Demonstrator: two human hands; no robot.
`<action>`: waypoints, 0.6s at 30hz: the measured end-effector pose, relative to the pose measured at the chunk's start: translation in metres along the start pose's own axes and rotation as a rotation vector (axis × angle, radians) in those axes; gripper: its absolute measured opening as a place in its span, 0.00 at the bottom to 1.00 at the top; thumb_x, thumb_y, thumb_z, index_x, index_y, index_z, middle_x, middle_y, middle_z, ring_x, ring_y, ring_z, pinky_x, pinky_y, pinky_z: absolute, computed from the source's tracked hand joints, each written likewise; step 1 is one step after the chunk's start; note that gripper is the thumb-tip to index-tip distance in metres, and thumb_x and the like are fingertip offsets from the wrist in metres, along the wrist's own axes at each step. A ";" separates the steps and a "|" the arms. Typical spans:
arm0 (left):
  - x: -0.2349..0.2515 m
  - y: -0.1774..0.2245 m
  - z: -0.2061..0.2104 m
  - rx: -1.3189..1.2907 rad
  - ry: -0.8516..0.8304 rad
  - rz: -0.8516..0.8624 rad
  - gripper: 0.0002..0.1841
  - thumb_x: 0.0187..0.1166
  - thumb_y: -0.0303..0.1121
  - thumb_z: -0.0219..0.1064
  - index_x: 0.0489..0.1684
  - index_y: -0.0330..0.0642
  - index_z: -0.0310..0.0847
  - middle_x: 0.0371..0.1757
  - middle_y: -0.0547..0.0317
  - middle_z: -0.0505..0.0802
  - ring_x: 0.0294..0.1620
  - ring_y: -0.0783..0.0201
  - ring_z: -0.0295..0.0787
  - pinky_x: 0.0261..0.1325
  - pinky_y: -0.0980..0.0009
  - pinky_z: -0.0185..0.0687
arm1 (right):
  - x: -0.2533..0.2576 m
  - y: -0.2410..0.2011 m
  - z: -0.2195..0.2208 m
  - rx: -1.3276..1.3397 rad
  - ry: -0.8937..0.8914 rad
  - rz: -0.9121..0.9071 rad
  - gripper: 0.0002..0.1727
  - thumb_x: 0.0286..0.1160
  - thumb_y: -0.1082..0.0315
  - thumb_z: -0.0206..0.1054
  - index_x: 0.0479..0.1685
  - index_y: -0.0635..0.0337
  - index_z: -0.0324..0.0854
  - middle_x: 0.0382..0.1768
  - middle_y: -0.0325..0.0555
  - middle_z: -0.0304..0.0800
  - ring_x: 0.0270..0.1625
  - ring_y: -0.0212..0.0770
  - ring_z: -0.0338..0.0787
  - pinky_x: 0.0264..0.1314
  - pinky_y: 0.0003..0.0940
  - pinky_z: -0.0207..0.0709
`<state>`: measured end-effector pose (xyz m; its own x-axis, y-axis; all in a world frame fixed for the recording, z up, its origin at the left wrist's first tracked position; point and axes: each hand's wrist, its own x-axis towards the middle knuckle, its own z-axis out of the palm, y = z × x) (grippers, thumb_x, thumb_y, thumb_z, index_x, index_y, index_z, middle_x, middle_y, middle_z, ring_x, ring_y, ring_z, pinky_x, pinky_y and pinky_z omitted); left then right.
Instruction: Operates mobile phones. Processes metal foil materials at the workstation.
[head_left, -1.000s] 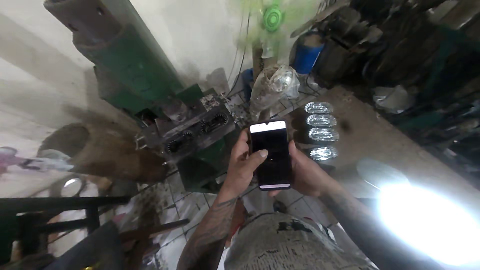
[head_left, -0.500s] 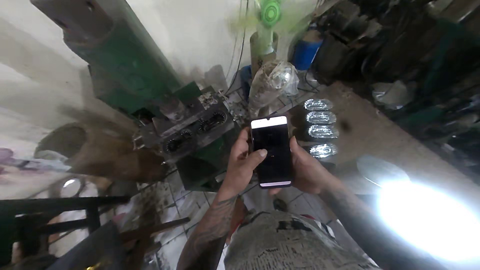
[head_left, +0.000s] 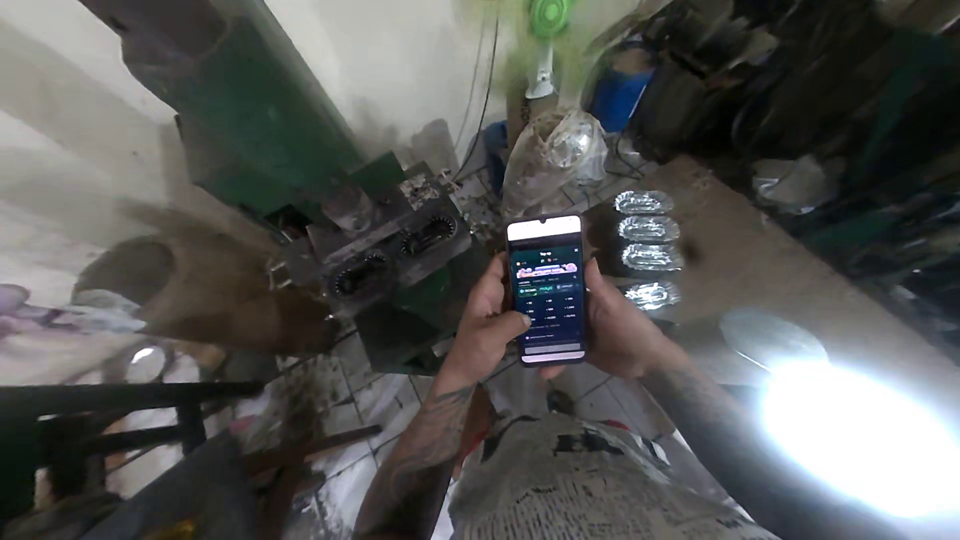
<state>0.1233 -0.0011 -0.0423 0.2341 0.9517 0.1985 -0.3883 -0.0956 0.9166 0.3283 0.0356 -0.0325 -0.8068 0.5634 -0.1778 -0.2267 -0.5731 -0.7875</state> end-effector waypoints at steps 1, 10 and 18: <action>-0.001 -0.001 0.000 -0.010 -0.011 -0.013 0.39 0.66 0.20 0.59 0.86 0.42 0.54 0.65 0.47 0.87 0.60 0.56 0.90 0.61 0.56 0.89 | 0.000 0.000 -0.001 -0.002 -0.006 -0.006 0.46 0.80 0.24 0.28 0.79 0.46 0.71 0.64 0.54 0.90 0.60 0.52 0.94 0.49 0.49 0.94; -0.007 -0.010 0.008 -0.032 0.018 -0.061 0.36 0.73 0.21 0.61 0.86 0.45 0.55 0.60 0.48 0.90 0.56 0.57 0.93 0.60 0.57 0.91 | 0.002 0.001 -0.004 0.029 -0.030 -0.028 0.45 0.82 0.24 0.31 0.80 0.46 0.70 0.65 0.57 0.88 0.62 0.55 0.93 0.51 0.52 0.94; -0.011 -0.015 0.006 -0.185 -0.089 0.005 0.35 0.77 0.25 0.59 0.86 0.51 0.53 0.63 0.52 0.89 0.58 0.58 0.91 0.62 0.56 0.90 | -0.002 0.001 -0.002 0.045 -0.050 -0.024 0.46 0.81 0.24 0.30 0.79 0.46 0.71 0.65 0.57 0.88 0.63 0.56 0.93 0.52 0.53 0.94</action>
<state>0.1320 -0.0116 -0.0561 0.3063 0.9212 0.2399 -0.5446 -0.0371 0.8378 0.3309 0.0354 -0.0345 -0.8271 0.5471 -0.1288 -0.2695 -0.5871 -0.7633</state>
